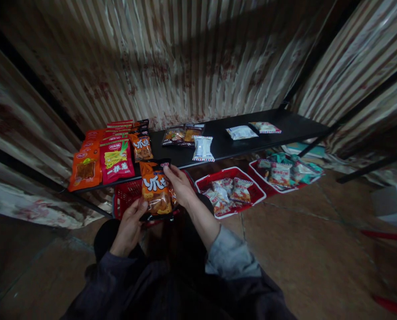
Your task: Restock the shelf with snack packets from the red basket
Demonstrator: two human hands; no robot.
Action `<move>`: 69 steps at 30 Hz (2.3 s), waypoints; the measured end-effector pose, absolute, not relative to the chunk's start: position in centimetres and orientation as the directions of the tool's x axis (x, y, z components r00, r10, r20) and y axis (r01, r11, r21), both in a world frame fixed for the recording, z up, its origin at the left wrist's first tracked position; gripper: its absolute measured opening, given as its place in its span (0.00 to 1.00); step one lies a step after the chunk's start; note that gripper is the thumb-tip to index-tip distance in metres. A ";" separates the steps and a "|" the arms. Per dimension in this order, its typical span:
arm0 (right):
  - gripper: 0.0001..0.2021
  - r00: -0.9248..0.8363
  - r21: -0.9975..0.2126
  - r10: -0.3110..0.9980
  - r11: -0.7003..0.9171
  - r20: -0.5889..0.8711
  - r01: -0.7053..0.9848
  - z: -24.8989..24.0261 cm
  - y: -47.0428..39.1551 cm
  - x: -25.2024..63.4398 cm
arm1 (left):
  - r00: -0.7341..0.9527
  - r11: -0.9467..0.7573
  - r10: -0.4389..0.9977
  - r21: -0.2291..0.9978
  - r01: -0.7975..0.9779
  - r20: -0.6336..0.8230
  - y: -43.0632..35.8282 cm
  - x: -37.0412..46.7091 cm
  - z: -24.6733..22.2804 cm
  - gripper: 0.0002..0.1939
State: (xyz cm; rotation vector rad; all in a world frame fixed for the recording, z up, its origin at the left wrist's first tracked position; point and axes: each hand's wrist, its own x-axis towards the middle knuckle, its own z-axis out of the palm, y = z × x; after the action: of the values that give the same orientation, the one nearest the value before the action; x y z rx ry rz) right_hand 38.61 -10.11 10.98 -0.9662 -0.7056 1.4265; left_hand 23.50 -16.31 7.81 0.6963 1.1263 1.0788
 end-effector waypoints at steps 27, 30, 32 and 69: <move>0.14 0.311 -0.808 0.925 0.007 -0.219 -0.589 10.7 -7.5 36.9 | -0.048 0.212 0.957 0.802 -0.558 -0.287 -18.7 24.2 7.7 0.23; 0.14 0.262 -0.794 0.927 -0.058 -0.268 -0.605 10.6 -7.3 36.9 | -0.040 0.224 0.955 0.807 -0.547 -0.293 -18.8 24.0 7.8 0.25; 0.14 0.227 -0.800 0.932 -0.098 -0.282 -0.592 10.4 -7.2 37.0 | -0.050 0.230 0.951 0.805 -0.548 -0.305 -18.7 23.9 7.8 0.25; 0.31 0.136 -0.974 0.964 0.228 0.226 0.004 6.7 -13.0 34.0 | -0.207 -0.109 0.977 0.950 -0.294 0.048 -15.0 25.9 10.6 0.28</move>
State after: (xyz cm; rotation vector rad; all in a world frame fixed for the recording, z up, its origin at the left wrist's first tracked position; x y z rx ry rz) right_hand 33.95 -12.97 6.73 -1.0926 -1.2006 0.9479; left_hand 25.92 -15.02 10.56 0.9312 1.0743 1.5423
